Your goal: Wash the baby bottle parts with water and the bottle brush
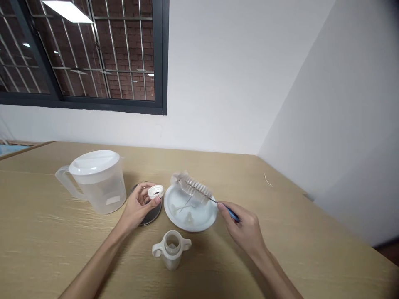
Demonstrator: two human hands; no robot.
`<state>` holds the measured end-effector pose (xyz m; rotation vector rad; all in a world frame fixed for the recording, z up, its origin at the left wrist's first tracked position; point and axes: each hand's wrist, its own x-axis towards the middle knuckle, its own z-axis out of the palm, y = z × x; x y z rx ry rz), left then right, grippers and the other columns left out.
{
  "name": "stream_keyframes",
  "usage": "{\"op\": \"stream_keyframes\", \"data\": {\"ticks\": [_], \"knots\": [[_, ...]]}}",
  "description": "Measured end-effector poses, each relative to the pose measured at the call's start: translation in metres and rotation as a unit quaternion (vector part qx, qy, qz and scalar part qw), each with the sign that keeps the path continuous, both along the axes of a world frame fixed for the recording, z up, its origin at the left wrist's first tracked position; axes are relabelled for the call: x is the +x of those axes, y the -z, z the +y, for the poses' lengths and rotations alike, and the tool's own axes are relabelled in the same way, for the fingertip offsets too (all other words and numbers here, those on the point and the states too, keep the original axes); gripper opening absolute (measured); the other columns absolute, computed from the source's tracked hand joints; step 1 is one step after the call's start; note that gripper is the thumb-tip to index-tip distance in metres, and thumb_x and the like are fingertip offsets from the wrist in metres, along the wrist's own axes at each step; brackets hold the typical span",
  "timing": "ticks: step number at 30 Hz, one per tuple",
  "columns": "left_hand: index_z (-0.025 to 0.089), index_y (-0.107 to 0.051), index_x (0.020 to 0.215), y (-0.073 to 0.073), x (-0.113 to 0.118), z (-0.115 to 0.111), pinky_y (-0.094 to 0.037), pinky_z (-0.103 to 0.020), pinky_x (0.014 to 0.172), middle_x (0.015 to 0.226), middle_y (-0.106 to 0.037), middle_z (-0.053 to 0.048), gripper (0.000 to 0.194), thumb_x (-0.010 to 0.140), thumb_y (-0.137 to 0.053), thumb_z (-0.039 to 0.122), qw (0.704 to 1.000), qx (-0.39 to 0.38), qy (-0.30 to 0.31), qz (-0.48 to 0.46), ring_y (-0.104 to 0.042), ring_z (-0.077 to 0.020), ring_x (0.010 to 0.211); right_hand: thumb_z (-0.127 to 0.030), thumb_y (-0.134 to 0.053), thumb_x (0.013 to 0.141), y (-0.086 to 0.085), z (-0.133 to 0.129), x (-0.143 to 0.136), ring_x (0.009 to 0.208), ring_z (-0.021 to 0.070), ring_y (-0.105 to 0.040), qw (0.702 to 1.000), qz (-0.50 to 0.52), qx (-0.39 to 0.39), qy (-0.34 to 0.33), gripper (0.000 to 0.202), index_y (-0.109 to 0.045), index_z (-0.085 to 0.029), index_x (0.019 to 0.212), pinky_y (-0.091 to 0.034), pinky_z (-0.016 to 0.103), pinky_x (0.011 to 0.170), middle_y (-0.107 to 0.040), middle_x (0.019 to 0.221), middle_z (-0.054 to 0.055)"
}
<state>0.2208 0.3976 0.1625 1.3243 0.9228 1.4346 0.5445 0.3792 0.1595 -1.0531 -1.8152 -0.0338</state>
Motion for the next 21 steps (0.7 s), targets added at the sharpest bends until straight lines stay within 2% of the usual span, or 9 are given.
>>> {"op": "stream_keyframes", "data": {"ticks": [6,10,16,21], "knots": [[0.019,-0.061,0.109,-0.0030,0.0032,-0.0043,-0.048,-0.027,0.096,0.115,-0.069,-0.007,0.048,0.069,-0.087,0.028,0.999,-0.034,0.014,-0.008,-0.063,-0.0178,0.108,-0.021,-0.061,0.094,-0.0028,-0.0053,-0.0071,0.061,0.0120,-0.065,0.998,0.011,0.017,-0.051,0.011,-0.071,-0.018,0.096,-0.049,0.022,0.055,-0.075,0.084,0.003],[0.019,-0.062,0.107,-0.0032,0.0053,-0.0062,-0.049,-0.026,0.094,0.112,-0.070,-0.006,0.048,0.066,-0.088,0.026,0.998,-0.046,0.026,-0.027,-0.065,-0.0176,0.107,-0.020,-0.061,0.094,0.0013,-0.0028,-0.0057,0.061,0.0123,-0.065,0.998,-0.020,0.027,-0.060,0.010,-0.070,-0.017,0.097,-0.048,0.022,0.054,-0.075,0.085,0.003],[0.020,-0.061,0.121,-0.0024,0.0054,-0.0058,-0.050,-0.027,0.093,0.117,-0.068,-0.008,0.056,0.071,-0.085,0.026,0.998,-0.032,0.051,-0.035,-0.063,-0.0202,0.111,-0.020,-0.062,0.094,-0.0013,-0.0016,-0.0035,0.065,0.0136,-0.067,0.999,0.006,0.033,-0.029,0.009,-0.071,-0.017,0.096,-0.050,0.023,0.057,-0.075,0.086,0.004],[0.021,-0.063,0.121,-0.0001,0.0035,-0.0011,-0.049,-0.030,0.096,0.124,-0.065,-0.010,0.054,0.071,-0.085,0.024,0.997,-0.003,0.071,-0.034,-0.061,-0.0206,0.112,-0.019,-0.061,0.094,-0.0004,-0.0037,-0.0049,0.060,0.0114,-0.064,0.997,-0.001,0.029,-0.067,0.011,-0.070,-0.017,0.099,-0.048,0.022,0.053,-0.075,0.086,0.003]]}}
